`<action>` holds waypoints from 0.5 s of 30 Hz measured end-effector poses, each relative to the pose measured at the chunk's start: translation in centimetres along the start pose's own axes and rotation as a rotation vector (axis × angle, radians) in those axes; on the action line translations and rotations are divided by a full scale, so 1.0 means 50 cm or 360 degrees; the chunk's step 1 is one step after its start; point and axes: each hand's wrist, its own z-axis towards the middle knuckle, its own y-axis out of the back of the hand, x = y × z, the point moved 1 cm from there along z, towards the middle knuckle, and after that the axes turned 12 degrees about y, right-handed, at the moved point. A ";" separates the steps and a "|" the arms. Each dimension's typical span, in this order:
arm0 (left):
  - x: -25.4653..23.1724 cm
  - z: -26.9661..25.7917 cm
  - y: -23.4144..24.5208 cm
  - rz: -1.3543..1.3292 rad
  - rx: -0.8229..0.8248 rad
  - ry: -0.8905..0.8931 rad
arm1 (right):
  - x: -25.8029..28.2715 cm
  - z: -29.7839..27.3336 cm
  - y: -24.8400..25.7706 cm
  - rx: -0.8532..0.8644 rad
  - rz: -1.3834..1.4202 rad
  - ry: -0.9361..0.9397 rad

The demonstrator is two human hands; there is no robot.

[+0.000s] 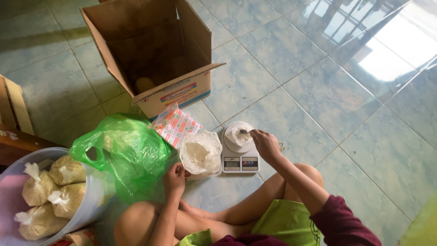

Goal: The person sits on the floor and uses a spoon to transfer a white granular substance from a large bag into small plastic bags placed on a digital scale. They repeatedly weigh and adjust the contents to achieve a target weight, then set the filled bags aside.

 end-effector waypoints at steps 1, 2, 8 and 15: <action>0.006 -0.004 0.001 0.0002 -0.0007 0.0038 | 0.004 -0.006 0.003 -0.0038 0.0010 -0.0008; 0.005 -0.001 0.000 0.0009 -0.0007 -0.0004 | 0.004 -0.004 0.001 -0.0030 0.0009 0.0003; 0.006 0.000 0.000 -0.0015 -0.0008 -0.0048 | 0.011 -0.023 0.000 0.0060 -0.0076 0.0058; 0.008 0.001 -0.005 -0.0053 0.0002 -0.0029 | 0.034 -0.080 0.033 -0.0293 -0.0160 0.0299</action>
